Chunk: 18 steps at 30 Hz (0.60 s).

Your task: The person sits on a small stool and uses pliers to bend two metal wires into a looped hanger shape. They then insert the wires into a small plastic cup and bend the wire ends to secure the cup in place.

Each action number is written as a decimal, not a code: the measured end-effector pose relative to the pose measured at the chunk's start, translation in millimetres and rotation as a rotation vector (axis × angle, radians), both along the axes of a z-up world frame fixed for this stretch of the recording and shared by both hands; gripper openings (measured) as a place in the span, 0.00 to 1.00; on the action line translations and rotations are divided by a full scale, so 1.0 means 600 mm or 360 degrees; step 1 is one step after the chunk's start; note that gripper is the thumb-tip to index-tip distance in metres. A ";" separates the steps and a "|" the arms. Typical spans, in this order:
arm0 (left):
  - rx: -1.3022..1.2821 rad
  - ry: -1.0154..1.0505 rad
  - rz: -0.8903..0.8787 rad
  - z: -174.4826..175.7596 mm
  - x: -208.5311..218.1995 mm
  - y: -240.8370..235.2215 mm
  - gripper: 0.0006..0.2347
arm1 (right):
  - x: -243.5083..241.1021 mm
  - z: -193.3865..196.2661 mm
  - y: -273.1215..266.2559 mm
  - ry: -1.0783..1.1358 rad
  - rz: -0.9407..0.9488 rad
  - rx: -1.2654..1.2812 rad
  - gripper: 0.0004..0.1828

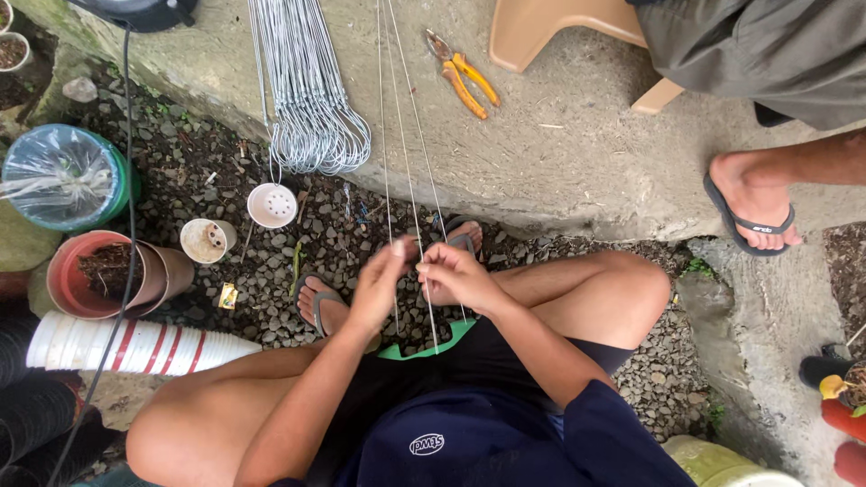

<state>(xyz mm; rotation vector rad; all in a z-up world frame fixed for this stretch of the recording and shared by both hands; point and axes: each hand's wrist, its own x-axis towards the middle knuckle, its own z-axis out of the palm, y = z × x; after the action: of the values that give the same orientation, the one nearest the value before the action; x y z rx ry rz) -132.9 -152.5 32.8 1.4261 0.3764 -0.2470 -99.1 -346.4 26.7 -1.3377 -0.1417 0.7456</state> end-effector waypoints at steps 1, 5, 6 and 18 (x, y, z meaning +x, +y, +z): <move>-0.0174 0.0084 -0.0075 0.011 0.005 -0.010 0.19 | -0.004 0.000 -0.001 -0.0111 0.0027 -0.0036 0.09; -0.0431 0.0056 -0.0135 0.036 0.025 -0.025 0.16 | -0.011 -0.014 -0.024 -0.0717 -0.0318 -0.0630 0.13; -0.0453 0.0130 -0.0145 0.040 0.026 -0.024 0.16 | -0.013 -0.023 -0.032 -0.0746 -0.0478 -0.0756 0.16; -0.0730 0.0466 -0.0291 0.034 0.013 -0.015 0.22 | 0.010 -0.103 -0.105 -0.0067 -0.0553 -0.0564 0.10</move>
<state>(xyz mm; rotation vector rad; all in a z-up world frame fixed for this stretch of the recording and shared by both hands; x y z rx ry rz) -124.9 -161.3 53.0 0.9713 0.3971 -0.6533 -93.1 -409.2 -35.3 -1.6607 0.1959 0.4590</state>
